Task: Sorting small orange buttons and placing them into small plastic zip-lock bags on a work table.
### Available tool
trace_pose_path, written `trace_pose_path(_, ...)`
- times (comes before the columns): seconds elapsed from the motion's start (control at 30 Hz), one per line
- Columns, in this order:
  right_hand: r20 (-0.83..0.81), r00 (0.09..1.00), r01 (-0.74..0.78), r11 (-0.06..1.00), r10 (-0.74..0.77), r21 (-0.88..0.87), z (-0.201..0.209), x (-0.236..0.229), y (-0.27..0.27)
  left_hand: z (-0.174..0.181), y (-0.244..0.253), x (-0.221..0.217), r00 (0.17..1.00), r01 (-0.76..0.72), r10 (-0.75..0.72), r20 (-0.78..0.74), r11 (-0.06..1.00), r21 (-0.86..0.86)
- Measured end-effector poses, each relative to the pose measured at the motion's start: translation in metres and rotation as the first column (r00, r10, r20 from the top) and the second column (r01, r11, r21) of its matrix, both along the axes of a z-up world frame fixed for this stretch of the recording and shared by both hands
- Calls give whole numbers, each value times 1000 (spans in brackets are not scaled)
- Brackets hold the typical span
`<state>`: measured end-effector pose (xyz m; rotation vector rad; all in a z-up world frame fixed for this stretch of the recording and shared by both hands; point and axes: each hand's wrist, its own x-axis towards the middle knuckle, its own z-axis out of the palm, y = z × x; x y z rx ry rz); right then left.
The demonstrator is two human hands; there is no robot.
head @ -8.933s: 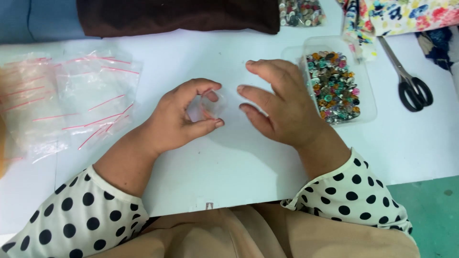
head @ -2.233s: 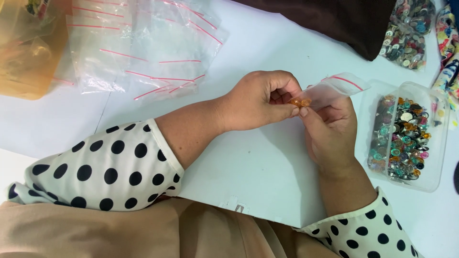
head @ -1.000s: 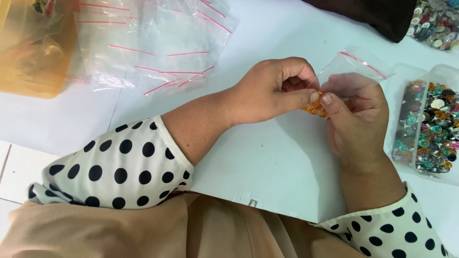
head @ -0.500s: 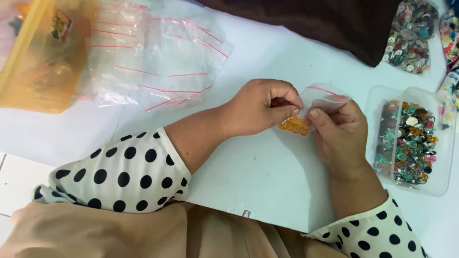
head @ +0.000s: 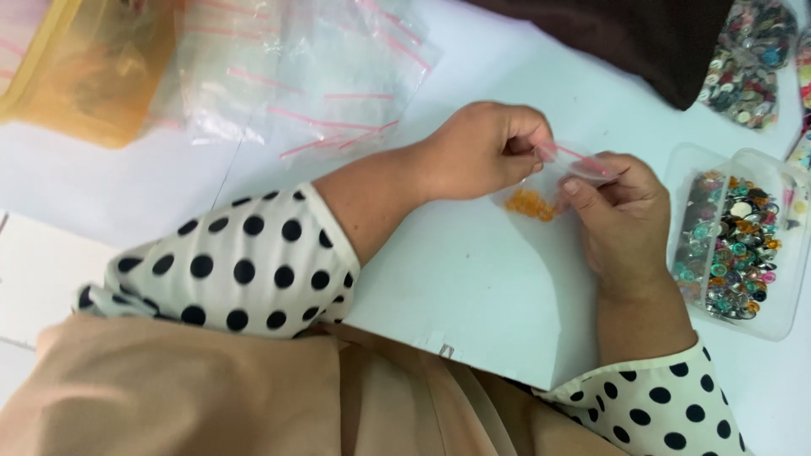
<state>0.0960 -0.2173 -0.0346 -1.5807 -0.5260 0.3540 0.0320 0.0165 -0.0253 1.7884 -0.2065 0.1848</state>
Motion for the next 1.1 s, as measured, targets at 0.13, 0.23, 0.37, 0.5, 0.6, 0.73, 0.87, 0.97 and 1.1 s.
trace_pose_path(0.13,44,996,79,995,-77,-53,16,-2,6,4,4,5,984,28,-20,-175,999,46)
trace_pose_path(0.23,54,997,51,997,-48,-62,12,1,3,0,2,5,995,15,-1,-95,989,147)
trace_pose_path(0.37,56,998,32,998,-29,-53,8,5,2,3,4,5,997,15,2,-74,974,225)
trace_pose_path(0.5,-2,999,38,999,-38,-39,13,6,2,0,6,8,998,41,-30,-48,964,262)
trace_pose_path(0.6,-41,997,-64,998,65,23,1,23,-4,4,5,6,997,63,-49,-54,946,317)
trace_pose_path(0.73,-65,995,-71,997,73,40,-6,30,-7,3,5,7,997,60,-44,-59,945,322)
trace_pose_path(0.87,-35,999,-32,999,33,22,-7,30,-6,4,6,9,995,57,-32,-95,960,276)
trace_pose_path(0.97,0,1000,-1,1000,1,-12,-4,23,-1,-5,4,14,996,49,-29,-80,966,253)
trace_pose_path(1.1,34,999,39,999,-38,-28,-4,17,2,-22,-3,23,999,-6,20,-44,957,290)
